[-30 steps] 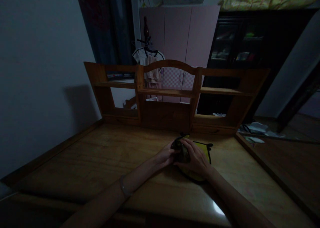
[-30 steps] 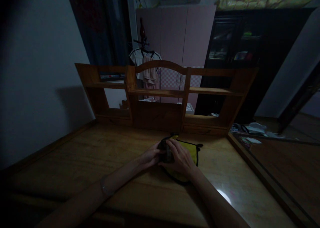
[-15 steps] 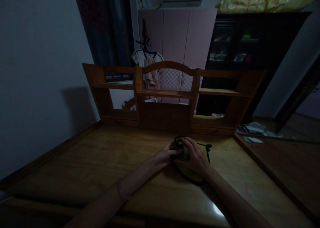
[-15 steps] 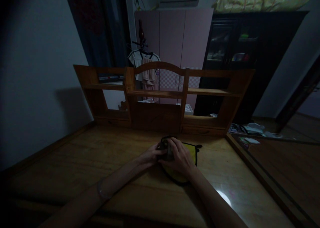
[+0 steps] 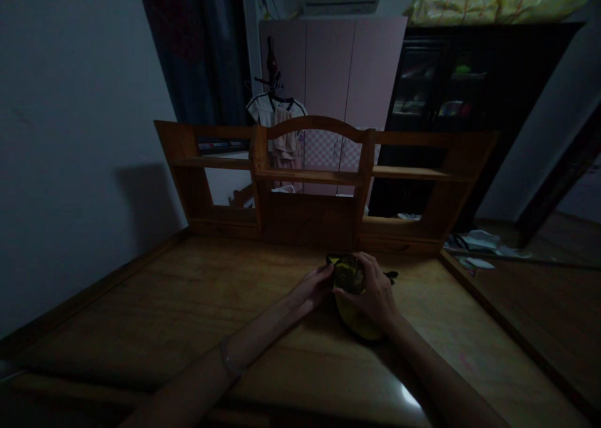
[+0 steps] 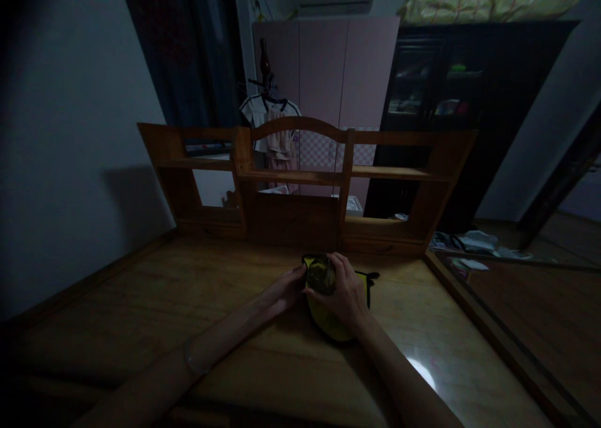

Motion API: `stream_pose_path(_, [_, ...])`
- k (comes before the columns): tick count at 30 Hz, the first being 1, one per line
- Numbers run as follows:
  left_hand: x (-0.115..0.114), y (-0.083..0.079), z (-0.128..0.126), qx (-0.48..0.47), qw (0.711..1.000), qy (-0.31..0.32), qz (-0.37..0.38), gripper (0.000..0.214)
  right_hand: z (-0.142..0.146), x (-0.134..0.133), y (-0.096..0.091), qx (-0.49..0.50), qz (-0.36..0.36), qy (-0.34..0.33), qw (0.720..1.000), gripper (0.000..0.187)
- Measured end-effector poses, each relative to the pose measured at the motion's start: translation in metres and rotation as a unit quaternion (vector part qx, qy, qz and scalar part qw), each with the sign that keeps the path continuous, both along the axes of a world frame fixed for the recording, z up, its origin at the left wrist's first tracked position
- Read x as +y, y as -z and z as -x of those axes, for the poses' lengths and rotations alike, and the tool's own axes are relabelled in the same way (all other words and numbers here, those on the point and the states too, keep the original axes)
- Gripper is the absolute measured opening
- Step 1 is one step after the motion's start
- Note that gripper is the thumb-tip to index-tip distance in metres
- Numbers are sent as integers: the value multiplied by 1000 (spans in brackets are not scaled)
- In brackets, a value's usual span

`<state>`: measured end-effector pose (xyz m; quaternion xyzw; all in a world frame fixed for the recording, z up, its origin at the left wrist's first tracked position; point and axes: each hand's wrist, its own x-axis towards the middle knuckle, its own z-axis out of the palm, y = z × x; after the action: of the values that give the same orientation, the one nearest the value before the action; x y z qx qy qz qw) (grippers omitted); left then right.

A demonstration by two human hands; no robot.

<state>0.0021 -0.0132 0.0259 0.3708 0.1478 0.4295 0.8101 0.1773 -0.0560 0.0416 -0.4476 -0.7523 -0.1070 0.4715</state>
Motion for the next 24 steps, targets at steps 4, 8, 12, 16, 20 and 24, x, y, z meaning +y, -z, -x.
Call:
stream_pose_path(4, [2, -3, 1, 9, 999, 5, 32, 35, 0, -1, -1, -3, 2, -1, 1000, 79])
stream_pose_path(8, [6, 0, 4, 11, 999, 12, 50, 34, 0, 0, -1, -7, 3, -5, 1000, 78])
stream_pose_path(12, [5, 5, 3, 16, 1000, -7, 4, 34, -1, 1, -1, -9, -2, -11, 1000, 78])
stream_pose_path(16, [3, 8, 1, 65, 997, -14, -49, 42, -3, 1, 0, -27, 0, -21, 999, 77])
stream_pose_path(20, [5, 14, -1, 89, 994, -30, -62, 50, -5, 0, 3, -67, -3, -49, 997, 79])
stream_pose_path(24, [7, 18, -2, 130, 987, -38, -92, 55, -7, 2, 7, -101, 0, -75, 992, 81])
